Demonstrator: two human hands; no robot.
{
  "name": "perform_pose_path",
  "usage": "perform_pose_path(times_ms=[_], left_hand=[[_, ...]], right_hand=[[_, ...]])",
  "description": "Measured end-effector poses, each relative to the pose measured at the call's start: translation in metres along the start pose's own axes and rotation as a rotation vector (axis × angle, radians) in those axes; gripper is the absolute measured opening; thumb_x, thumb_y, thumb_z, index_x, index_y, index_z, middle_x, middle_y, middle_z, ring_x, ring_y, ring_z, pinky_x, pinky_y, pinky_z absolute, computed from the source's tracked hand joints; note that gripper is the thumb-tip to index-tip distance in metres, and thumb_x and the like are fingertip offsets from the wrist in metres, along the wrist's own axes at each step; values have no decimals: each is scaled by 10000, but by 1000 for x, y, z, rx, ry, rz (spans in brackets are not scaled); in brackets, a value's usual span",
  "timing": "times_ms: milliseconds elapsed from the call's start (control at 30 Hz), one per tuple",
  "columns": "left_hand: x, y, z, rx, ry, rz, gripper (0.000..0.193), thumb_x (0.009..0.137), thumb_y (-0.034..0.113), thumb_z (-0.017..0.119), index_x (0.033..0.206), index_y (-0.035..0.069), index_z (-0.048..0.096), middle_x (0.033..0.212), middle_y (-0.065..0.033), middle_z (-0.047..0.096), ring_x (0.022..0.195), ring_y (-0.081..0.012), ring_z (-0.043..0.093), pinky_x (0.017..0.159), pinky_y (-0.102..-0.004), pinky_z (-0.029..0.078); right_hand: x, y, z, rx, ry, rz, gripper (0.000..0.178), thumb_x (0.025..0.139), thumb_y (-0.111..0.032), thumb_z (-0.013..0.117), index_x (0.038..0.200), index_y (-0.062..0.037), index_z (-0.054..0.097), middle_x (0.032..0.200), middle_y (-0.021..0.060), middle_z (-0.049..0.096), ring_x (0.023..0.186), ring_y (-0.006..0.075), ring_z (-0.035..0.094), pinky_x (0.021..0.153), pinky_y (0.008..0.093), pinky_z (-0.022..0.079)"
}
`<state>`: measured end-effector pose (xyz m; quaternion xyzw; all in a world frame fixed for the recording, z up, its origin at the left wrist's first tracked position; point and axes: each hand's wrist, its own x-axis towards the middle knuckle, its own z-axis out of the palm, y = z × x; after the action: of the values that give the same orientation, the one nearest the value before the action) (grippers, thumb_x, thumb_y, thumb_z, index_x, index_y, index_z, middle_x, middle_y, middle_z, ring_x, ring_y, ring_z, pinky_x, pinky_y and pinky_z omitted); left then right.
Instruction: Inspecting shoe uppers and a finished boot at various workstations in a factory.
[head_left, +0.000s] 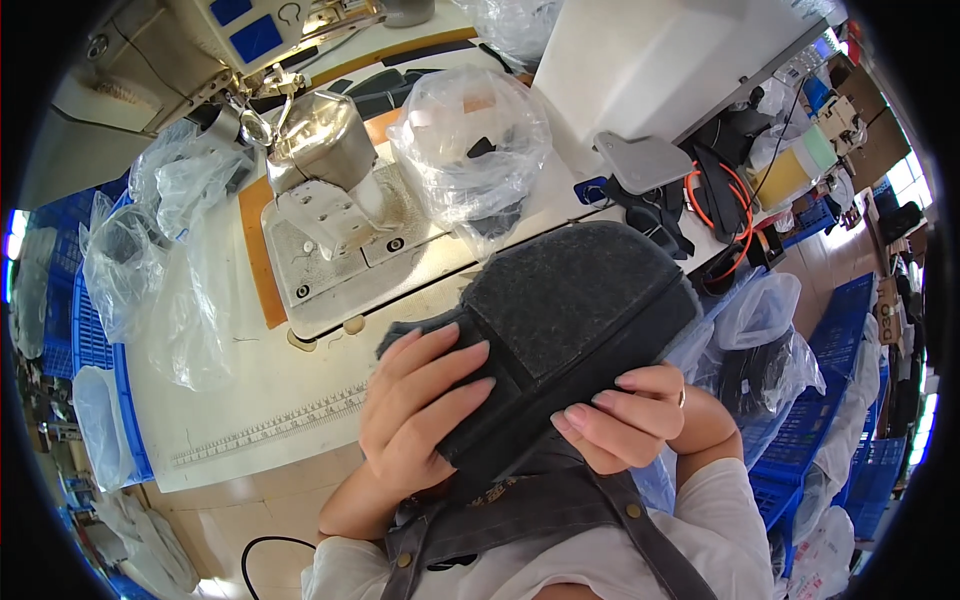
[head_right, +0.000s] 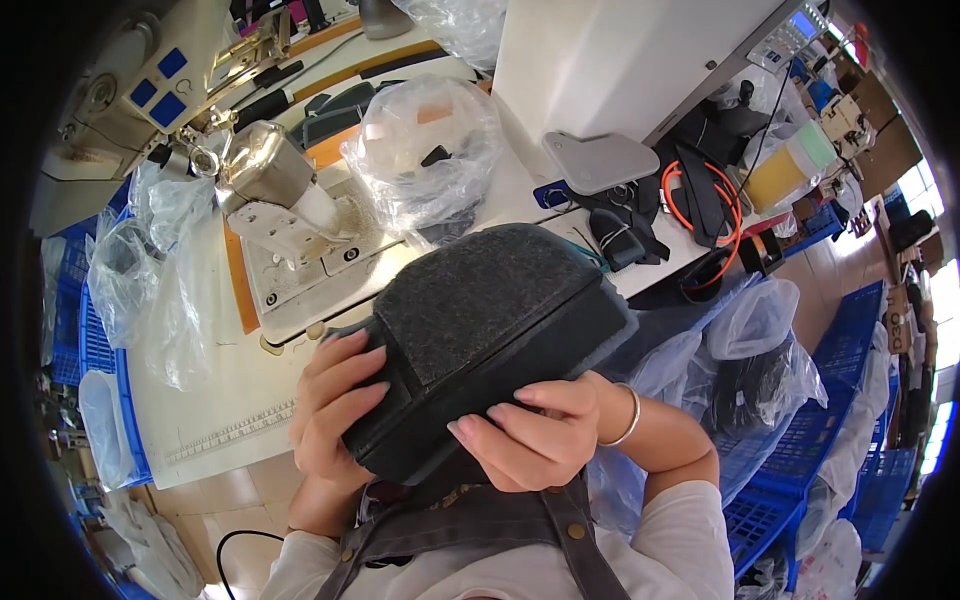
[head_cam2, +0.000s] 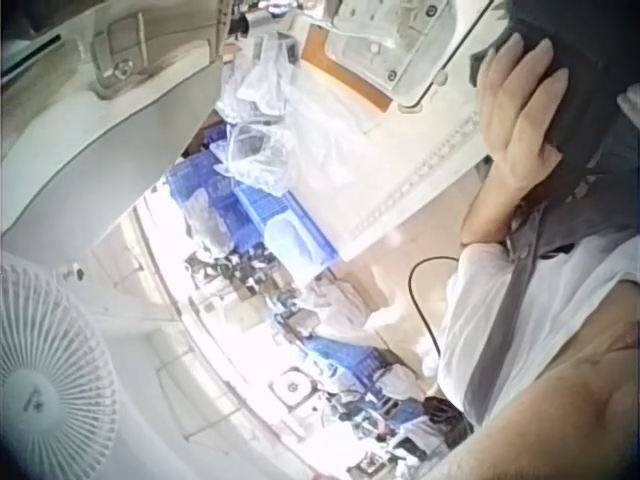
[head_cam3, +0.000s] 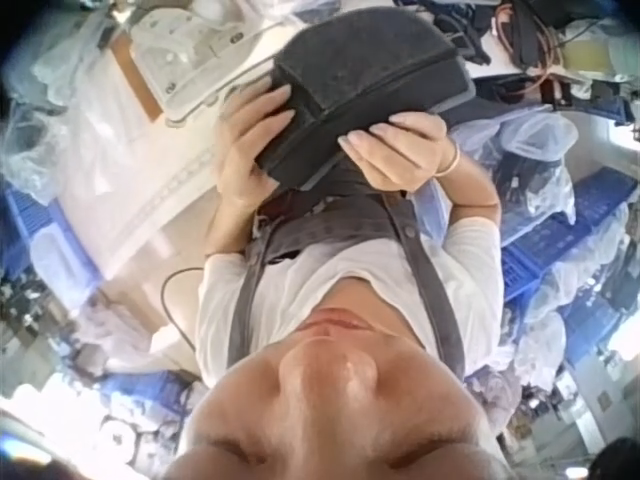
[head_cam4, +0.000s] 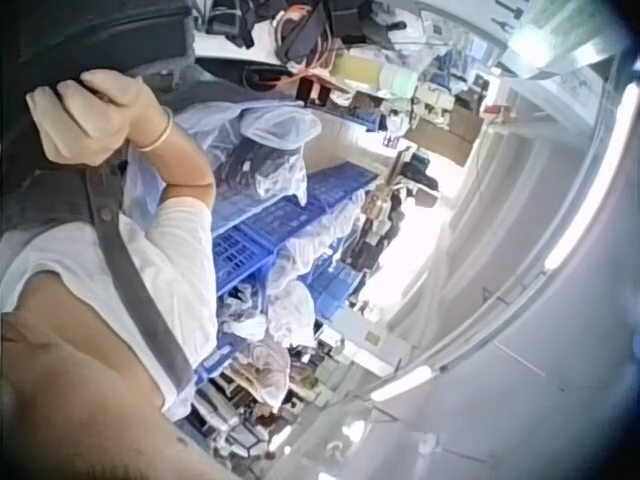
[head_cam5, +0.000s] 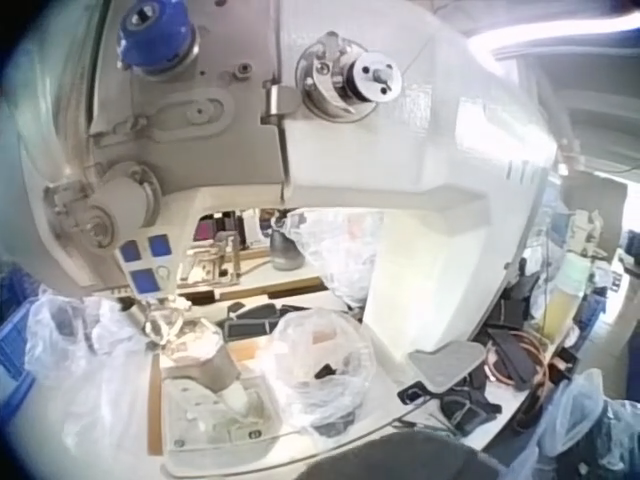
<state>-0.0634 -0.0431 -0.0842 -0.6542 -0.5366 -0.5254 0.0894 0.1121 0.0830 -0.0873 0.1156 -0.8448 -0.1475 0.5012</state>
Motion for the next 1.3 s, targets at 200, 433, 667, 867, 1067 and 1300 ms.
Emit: perform_pose_path(times_ms=[200, 433, 667, 867, 1067, 1300], left_hand=[[-4, 5, -3, 43, 19, 17, 193, 743, 129, 633, 918, 65, 586, 1003, -109, 654, 985, -300, 606, 972, -436, 360], [-5, 3, -5, 40, 5, 27, 176, 755, 109, 608, 923, 64, 584, 997, -105, 657, 989, -300, 605, 970, -435, 364], [-7, 2, -4, 28, 21, 17, 185, 746, 115, 616, 922, 67, 585, 1001, -101, 655, 983, -298, 605, 971, -432, 360], [-4, 0, -1, -10, 59, 37, 212, 720, 105, 665, 907, 46, 583, 946, -117, 661, 901, -284, 631, 814, -368, 471], [-3, 4, 0, -72, 20, -14, 274, 683, 61, 703, 923, 8, 582, 896, -136, 664, 794, -261, 647, 664, -294, 502], [-14, 9, 16, -209, 177, -240, 380, 552, -61, 604, 930, -15, 595, 926, -170, 659, 750, -255, 635, 646, -269, 485]], right_hand=[[-2, 2, 6, -11, 131, -16, 130, 675, -138, 671, 800, -140, 636, 937, -16, 595, 789, 117, 507, 717, 292, 417], [-4, 1, 5, 1, 110, 0, 127, 673, -139, 678, 789, -141, 627, 930, -18, 591, 789, 116, 505, 722, 294, 419], [-7, 0, 1, 38, 28, 20, 181, 668, -132, 685, 838, -143, 626, 950, -18, 570, 800, 136, 477, 685, 300, 410], [-4, 1, 4, 69, 46, 74, 164, 627, -112, 716, 758, -124, 620, 931, -4, 582, 743, 125, 510, 673, 282, 413], [-4, 0, 10, 95, 43, 121, 178, 599, -98, 737, 717, -125, 607, 926, -2, 594, 777, 152, 504, 668, 295, 415], [-2, -2, 28, 132, 114, 159, 208, 550, -48, 744, 697, -119, 615, 913, 18, 604, 785, 160, 507, 651, 296, 403]])
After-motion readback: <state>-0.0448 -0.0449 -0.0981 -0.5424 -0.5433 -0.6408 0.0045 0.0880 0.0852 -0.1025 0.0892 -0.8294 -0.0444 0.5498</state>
